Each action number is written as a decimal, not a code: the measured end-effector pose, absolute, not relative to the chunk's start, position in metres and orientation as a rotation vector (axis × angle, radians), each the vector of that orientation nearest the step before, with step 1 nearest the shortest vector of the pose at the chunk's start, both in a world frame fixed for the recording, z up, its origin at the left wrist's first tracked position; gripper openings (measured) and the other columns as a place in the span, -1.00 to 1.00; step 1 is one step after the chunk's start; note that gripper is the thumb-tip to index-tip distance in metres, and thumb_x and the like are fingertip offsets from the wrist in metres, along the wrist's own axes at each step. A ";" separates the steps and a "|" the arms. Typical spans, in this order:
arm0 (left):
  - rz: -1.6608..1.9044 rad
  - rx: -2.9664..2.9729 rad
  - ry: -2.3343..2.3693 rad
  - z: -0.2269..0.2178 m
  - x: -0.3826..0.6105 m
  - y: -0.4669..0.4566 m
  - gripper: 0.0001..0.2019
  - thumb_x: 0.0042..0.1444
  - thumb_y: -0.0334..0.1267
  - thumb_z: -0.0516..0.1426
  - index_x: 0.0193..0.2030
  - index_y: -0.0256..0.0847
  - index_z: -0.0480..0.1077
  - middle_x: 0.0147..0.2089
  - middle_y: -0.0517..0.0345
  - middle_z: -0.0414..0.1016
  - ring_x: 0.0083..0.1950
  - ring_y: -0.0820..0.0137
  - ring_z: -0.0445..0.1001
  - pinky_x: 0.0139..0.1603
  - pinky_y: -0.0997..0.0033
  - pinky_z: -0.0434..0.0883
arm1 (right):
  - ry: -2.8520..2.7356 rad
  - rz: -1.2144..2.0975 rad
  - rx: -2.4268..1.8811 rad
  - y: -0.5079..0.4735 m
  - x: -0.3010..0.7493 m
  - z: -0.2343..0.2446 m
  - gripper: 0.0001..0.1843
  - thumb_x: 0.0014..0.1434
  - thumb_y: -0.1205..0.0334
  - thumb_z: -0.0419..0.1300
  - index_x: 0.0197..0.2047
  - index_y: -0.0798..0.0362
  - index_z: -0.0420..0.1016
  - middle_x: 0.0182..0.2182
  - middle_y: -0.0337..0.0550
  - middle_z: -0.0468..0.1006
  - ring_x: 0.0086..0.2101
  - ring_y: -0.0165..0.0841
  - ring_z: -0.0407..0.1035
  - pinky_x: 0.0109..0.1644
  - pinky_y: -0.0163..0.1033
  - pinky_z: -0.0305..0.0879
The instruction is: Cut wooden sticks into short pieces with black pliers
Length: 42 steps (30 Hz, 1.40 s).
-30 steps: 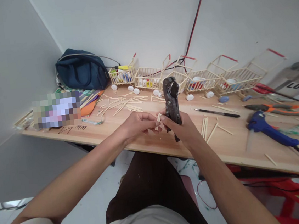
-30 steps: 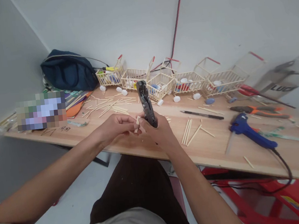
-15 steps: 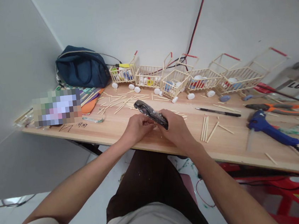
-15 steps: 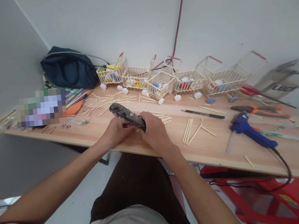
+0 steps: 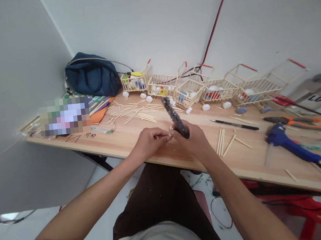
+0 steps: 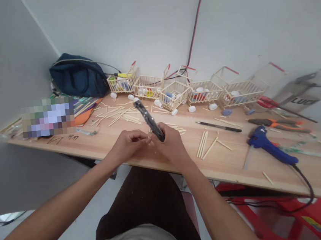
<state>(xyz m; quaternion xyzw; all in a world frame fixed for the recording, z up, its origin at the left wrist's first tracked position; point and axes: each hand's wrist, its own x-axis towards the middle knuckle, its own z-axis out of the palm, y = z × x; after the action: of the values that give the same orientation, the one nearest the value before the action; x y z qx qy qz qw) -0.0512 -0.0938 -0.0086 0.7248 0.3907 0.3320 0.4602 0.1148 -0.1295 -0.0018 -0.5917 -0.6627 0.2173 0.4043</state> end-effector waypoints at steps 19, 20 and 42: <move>0.900 1.578 1.043 0.006 -0.052 -0.131 -0.83 0.01 -0.18 0.23 -0.35 -0.22 0.58 -0.36 0.16 0.62 -0.26 0.35 0.53 -0.22 0.49 0.38 | -1.062 1.328 -1.221 -0.136 0.118 0.008 -0.63 -0.10 -0.03 0.37 -0.43 0.08 0.39 -0.53 -0.28 0.39 -0.53 -0.46 0.27 -0.45 -0.32 0.21; 0.916 1.587 1.042 0.006 -0.052 -0.132 -0.83 0.02 -0.18 0.22 -0.36 -0.22 0.58 -0.37 0.16 0.61 -0.26 0.35 0.52 -0.22 0.49 0.38 | -1.057 1.334 -1.218 -0.136 0.118 0.008 -0.63 -0.10 -0.02 0.37 -0.43 0.08 0.39 -0.53 -0.27 0.39 -0.52 -0.46 0.27 -0.45 -0.32 0.21; 0.740 1.326 0.867 0.011 -0.049 -0.119 -0.69 -0.12 -0.09 0.33 -0.39 -0.34 0.51 -0.43 0.04 0.59 -0.37 0.38 0.56 -0.24 0.45 0.47 | -1.445 0.999 -1.406 -0.139 0.116 0.013 -0.79 0.02 0.09 0.22 -0.34 0.06 0.42 -0.55 -0.28 0.41 -0.53 -0.43 0.25 -0.46 -0.31 0.17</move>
<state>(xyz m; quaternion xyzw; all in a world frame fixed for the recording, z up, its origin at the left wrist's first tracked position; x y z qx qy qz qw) -0.0492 -0.1191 0.0106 0.5815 0.3802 0.3249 0.6417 0.1156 -0.1390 0.0128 -0.5639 -0.5794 0.4005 0.4312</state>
